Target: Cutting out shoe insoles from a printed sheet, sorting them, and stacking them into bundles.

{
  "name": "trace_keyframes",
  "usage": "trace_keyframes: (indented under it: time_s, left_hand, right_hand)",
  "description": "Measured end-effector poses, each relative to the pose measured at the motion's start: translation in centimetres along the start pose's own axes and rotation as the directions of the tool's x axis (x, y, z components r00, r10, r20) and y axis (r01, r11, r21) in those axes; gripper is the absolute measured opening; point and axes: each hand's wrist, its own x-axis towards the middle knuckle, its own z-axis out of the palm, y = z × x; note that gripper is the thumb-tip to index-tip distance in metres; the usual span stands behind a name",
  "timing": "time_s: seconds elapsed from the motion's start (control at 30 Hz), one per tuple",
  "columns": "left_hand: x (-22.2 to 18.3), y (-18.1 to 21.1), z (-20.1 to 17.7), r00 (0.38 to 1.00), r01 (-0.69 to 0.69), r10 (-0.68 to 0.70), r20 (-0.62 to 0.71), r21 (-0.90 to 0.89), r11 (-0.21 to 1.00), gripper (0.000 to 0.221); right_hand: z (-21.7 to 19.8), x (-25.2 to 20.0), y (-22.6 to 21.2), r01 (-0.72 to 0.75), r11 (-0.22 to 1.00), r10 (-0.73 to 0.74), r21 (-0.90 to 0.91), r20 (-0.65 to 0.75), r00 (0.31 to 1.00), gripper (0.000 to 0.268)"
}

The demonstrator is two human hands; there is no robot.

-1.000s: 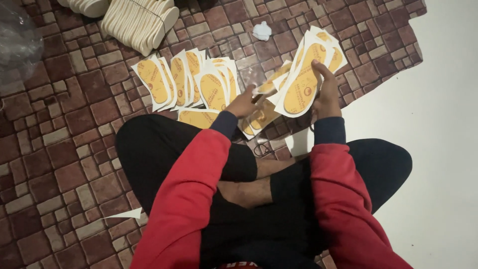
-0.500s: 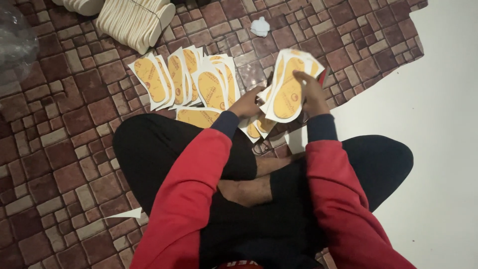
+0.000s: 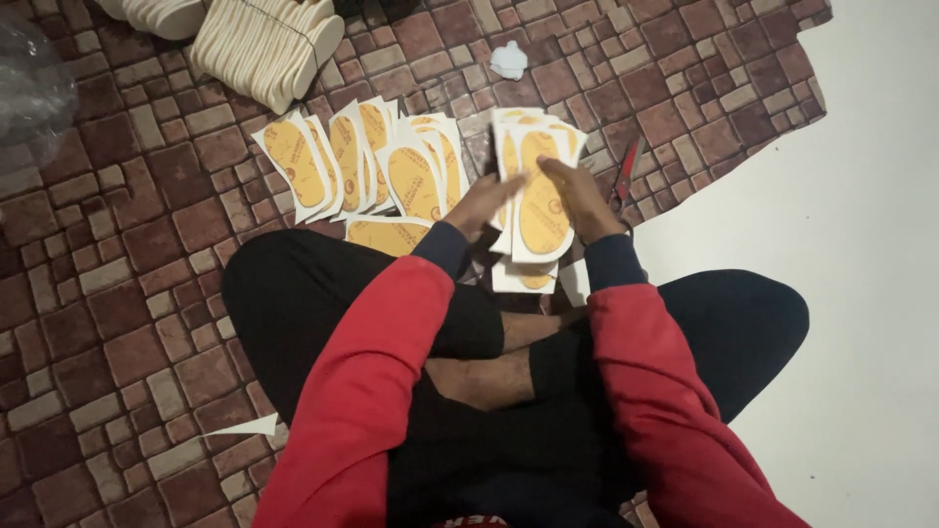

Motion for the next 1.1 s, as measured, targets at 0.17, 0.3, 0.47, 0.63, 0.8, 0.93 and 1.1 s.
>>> trace_keyframes:
  time_s: [0.17, 0.3, 0.47, 0.63, 0.8, 0.93, 1.1]
  left_hand:
    - [0.6, -0.1, 0.7, 0.983, -0.18, 0.181, -0.037, 0.038, 0.983, 0.102]
    - [6.1, -5.2, -1.5, 0.819, -0.573, 0.573, -0.013, -0.008, 0.819, 0.094]
    - [5.0, -3.7, -1.9, 0.671, -0.741, 0.738, 0.073, 0.095, 0.665, 0.105]
    - [0.7, 0.6, -2.0, 0.831, -0.547, 0.547, 0.102, 0.331, 0.769, 0.109]
    - [1.3, -0.3, -1.4, 0.901, -0.403, 0.431, 0.047, 0.458, 0.792, 0.088]
    - [1.0, -0.7, -1.8, 0.885, -0.442, 0.465, 0.018, 0.341, 0.829, 0.08]
    - [-2.3, 2.0, -1.5, 0.927, -0.269, 0.34, -0.158, 0.354, 0.896, 0.087]
  right_hand:
    - [0.2, 0.1, -1.9, 0.383, 0.923, -0.384, 0.033, 0.148, 0.911, 0.092]
    - [-0.4, 0.1, -2.3, 0.566, 0.818, -0.51, -0.106, 0.322, 0.798, 0.08]
    - [-1.6, -1.3, -3.8, 0.575, 0.781, -0.453, -0.243, 0.414, 0.79, 0.063]
    - [-0.9, -1.1, -3.9, 0.468, 0.803, -0.289, -0.37, 0.445, 0.848, 0.068]
    - [-0.2, -1.9, -4.7, 0.464, 0.703, -0.233, -0.538, 0.442, 0.866, 0.058]
    - [0.8, -4.1, -5.7, 0.469, 0.79, -0.312, -0.396, 0.399, 0.862, 0.069]
    - [5.7, -8.4, -6.8, 0.137, 0.85, -0.076, -0.509, 0.139, 0.987, 0.099]
